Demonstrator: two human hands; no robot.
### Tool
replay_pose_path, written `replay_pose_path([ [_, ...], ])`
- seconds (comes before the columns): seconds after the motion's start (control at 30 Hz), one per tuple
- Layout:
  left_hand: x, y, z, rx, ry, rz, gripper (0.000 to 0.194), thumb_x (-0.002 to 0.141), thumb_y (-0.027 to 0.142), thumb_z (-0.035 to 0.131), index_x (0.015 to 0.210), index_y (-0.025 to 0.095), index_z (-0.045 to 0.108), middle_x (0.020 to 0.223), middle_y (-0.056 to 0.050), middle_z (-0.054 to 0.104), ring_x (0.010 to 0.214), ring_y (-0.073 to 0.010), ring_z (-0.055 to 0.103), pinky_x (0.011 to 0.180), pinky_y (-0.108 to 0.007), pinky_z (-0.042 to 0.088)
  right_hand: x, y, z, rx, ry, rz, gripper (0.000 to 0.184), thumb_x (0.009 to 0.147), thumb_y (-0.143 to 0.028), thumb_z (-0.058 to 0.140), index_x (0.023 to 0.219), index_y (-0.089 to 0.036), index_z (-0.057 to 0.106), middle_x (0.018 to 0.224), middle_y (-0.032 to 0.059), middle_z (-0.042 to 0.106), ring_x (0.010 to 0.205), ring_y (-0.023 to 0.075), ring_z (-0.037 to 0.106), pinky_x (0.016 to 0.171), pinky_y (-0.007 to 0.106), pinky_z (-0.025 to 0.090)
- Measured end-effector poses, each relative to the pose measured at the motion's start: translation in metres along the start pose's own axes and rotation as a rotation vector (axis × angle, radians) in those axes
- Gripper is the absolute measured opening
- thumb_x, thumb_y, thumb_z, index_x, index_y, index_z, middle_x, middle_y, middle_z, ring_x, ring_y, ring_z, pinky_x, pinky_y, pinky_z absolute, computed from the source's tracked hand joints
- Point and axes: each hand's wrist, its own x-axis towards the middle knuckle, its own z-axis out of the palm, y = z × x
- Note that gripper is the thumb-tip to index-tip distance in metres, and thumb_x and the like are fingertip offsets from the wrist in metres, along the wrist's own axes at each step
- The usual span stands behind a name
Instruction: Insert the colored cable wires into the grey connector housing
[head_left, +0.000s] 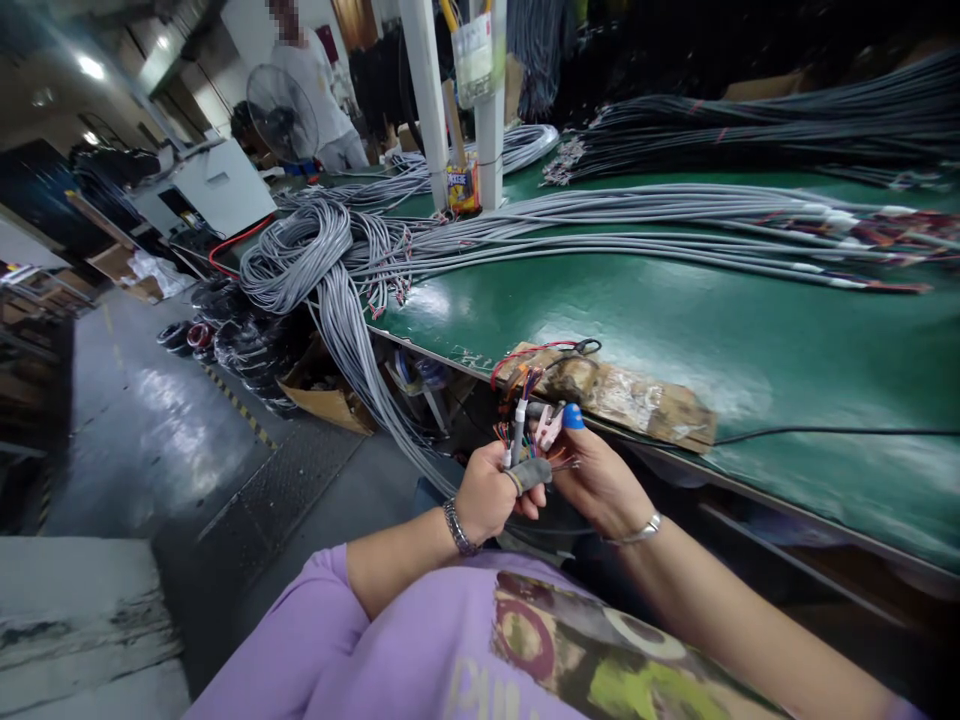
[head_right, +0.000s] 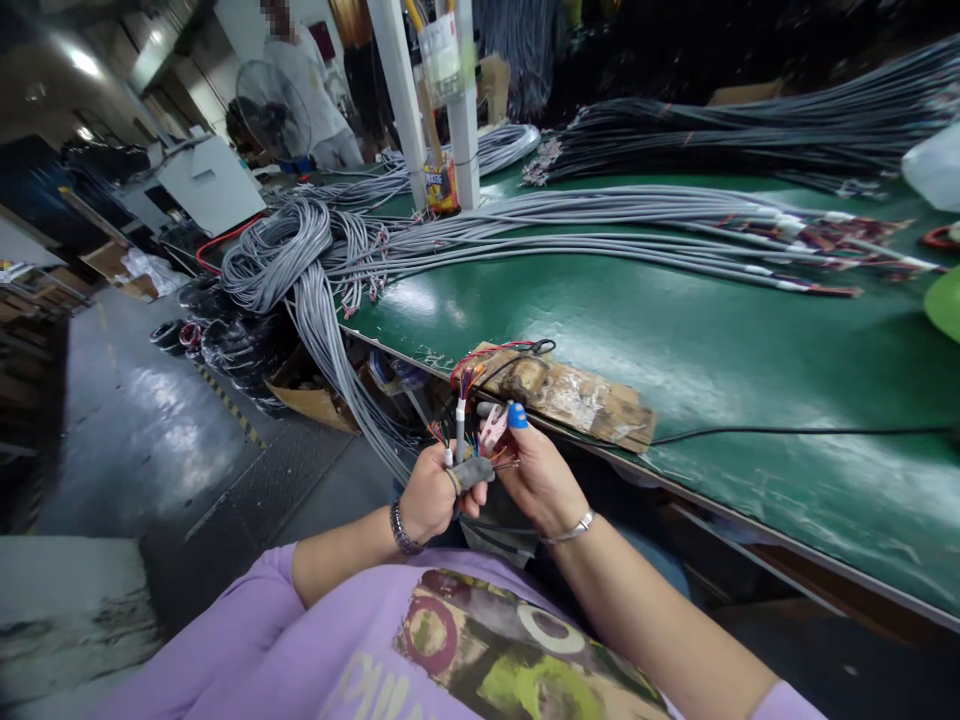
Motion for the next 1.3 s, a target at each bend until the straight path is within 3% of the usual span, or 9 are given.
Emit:
replay_pose_path([
  [0.3,-0.010,0.004,-0.002,-0.019,0.020,-0.003,0.047,0.064,0.057,0.073,0.065,0.015,0.053,0.048,0.001,0.056,0.032,-0.0062,0.045,0.033,-0.018,0.029,-0.003,0.001,-0.003,0.151,0.062,0.027,0.036,0.076,-0.062,0.064,0.078,-0.026,0.067,0.069,0.0004,0.065,0.061,0.0174,0.059,0.059,0.031,0.050],
  [0.4,-0.015,0.002,-0.004,-0.024,0.020,0.001,0.046,0.065,0.057,0.073,0.067,0.014,0.055,0.049,0.001,0.057,0.033,-0.0065,0.045,0.034,-0.018,0.031,-0.004,-0.002,-0.006,0.127,0.048,0.045,0.038,0.079,-0.062,0.061,0.082,-0.025,0.068,0.073,0.0014,0.066,0.062,0.0166,0.058,0.057,0.030,0.050],
  [0.6,-0.014,0.000,-0.004,-0.072,0.086,0.055,0.041,0.068,0.051,0.072,0.065,0.015,0.053,0.048,0.001,0.057,0.033,-0.0069,0.047,0.033,-0.018,0.030,-0.008,-0.006,-0.002,0.102,0.071,0.032,0.025,0.075,-0.044,0.074,0.083,-0.021,0.071,0.072,0.0004,0.065,0.063,0.0130,0.056,0.057,0.024,0.048],
  [0.83,-0.007,0.001,0.002,-0.113,0.119,0.072,0.039,0.068,0.049,0.072,0.065,0.015,0.053,0.049,0.002,0.058,0.033,-0.0068,0.047,0.032,-0.018,0.029,-0.009,-0.006,-0.006,0.089,0.098,0.087,0.027,0.074,-0.048,0.074,0.078,-0.022,0.070,0.070,0.0006,0.066,0.059,0.0124,0.057,0.053,0.022,0.049],
  [1.3,-0.002,0.000,0.004,-0.145,0.121,0.070,0.035,0.068,0.045,0.072,0.068,0.015,0.054,0.048,0.002,0.058,0.031,-0.0071,0.047,0.031,-0.017,0.028,-0.005,-0.002,-0.012,0.151,0.003,0.067,0.017,0.076,-0.038,0.075,0.079,-0.022,0.072,0.073,0.0006,0.069,0.065,0.0155,0.059,0.067,0.030,0.050],
])
